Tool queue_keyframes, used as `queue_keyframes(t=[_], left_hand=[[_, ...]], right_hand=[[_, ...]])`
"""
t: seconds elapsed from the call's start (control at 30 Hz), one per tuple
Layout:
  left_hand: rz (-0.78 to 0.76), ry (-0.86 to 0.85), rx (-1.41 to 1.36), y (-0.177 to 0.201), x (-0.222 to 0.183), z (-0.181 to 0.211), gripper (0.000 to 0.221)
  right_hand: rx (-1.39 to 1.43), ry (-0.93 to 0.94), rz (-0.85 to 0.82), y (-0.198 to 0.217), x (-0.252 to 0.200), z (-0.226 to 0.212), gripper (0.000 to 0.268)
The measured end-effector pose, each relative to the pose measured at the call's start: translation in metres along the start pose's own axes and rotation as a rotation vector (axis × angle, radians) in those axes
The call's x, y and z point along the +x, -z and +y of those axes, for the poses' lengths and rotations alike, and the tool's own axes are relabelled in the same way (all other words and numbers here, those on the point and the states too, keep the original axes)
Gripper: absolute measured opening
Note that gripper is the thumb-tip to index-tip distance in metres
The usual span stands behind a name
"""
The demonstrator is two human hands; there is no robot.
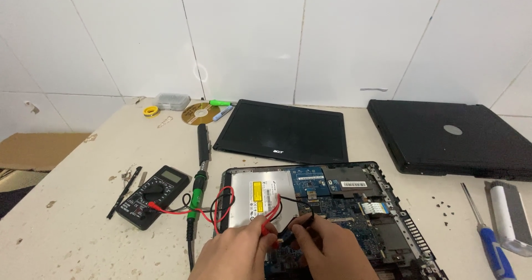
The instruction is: Measuring voltage on a laptop motherboard using a digital multimeter probes
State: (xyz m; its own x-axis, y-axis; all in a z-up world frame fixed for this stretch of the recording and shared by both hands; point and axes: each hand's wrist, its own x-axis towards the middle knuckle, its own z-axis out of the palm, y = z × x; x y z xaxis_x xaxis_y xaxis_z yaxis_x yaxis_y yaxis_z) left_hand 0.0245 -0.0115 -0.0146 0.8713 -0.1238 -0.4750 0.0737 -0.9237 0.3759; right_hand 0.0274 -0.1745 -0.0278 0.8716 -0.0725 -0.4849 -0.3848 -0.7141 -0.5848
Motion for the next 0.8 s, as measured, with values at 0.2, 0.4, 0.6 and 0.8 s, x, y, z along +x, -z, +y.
queue_keyframes(t=[0.2,0.4,0.6,0.8], left_hand=[[0.054,-0.039,0.016,-0.008,0.005,-0.006,0.026],[0.003,-0.009,-0.011,0.001,-0.002,0.001,0.023],[0.013,-0.034,0.005,0.000,-0.001,0.000,0.023],[0.010,-0.003,-0.005,-0.001,-0.002,0.001,0.028]], right_hand=[[0.010,0.012,0.022,0.001,-0.005,-0.002,0.027],[0.009,-0.006,-0.008,-0.001,-0.001,0.001,0.029],[-0.020,0.006,0.036,0.001,-0.006,-0.003,0.028],[-0.017,-0.032,-0.002,0.002,-0.007,-0.006,0.029]])
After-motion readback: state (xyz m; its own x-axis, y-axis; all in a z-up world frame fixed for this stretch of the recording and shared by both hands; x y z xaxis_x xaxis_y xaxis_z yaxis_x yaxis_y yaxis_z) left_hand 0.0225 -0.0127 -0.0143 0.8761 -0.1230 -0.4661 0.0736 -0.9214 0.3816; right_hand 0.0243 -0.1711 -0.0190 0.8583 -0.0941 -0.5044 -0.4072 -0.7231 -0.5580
